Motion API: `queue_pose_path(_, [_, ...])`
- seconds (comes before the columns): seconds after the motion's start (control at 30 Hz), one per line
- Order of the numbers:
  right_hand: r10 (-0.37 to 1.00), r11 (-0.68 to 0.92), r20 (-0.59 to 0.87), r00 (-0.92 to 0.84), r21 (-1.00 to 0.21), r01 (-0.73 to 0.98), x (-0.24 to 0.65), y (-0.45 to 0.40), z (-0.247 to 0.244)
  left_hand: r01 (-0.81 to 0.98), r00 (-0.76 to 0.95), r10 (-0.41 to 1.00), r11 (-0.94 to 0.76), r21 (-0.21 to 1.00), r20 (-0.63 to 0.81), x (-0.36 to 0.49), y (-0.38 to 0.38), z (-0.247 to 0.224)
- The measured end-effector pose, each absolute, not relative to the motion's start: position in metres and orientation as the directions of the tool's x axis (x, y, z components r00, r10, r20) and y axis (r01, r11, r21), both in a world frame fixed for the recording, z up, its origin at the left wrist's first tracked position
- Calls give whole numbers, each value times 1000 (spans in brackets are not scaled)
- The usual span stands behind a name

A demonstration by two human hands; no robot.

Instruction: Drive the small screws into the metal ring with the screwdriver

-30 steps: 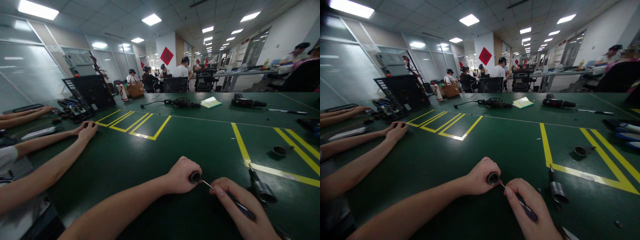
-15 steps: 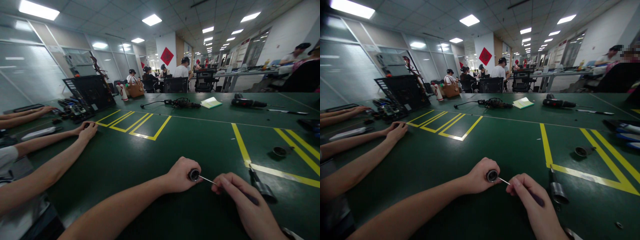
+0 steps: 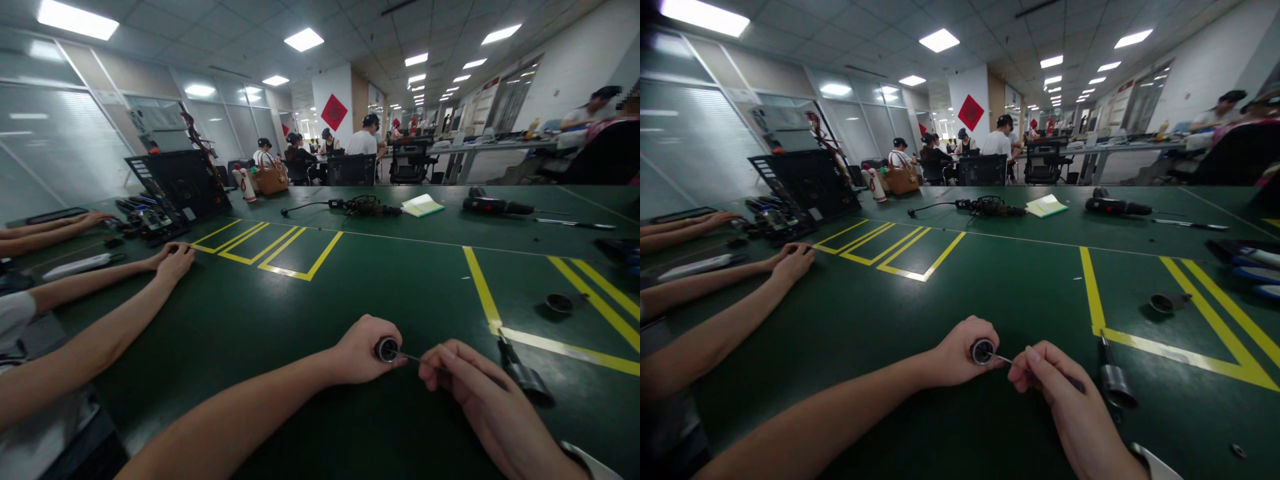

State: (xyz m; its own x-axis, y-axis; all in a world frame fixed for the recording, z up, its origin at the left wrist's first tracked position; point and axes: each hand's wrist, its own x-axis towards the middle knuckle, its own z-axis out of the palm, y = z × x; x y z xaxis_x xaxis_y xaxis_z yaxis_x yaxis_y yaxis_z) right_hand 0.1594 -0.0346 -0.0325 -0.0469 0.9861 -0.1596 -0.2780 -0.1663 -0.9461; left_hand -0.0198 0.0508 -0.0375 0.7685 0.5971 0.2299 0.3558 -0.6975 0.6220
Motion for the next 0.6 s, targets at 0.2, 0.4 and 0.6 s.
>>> queue_pose_path(0.2, [981, -193, -188, -47, -916, -351, 160, -35, -34, 337, 728, 639, -649, 682, 248, -19, 49, -36])
queue_pose_path(0.4, [995, -100, -96, -38, -989, -111, 161, -39, -41, 436, 742, 633, -708, 555, 224, -20, 49, -33])
queue_pose_path(0.6, [990, -130, -119, -74, -977, -168, 158, -39, -34, 420, 761, 615, -710, 565, 207, -20, 50, -35])
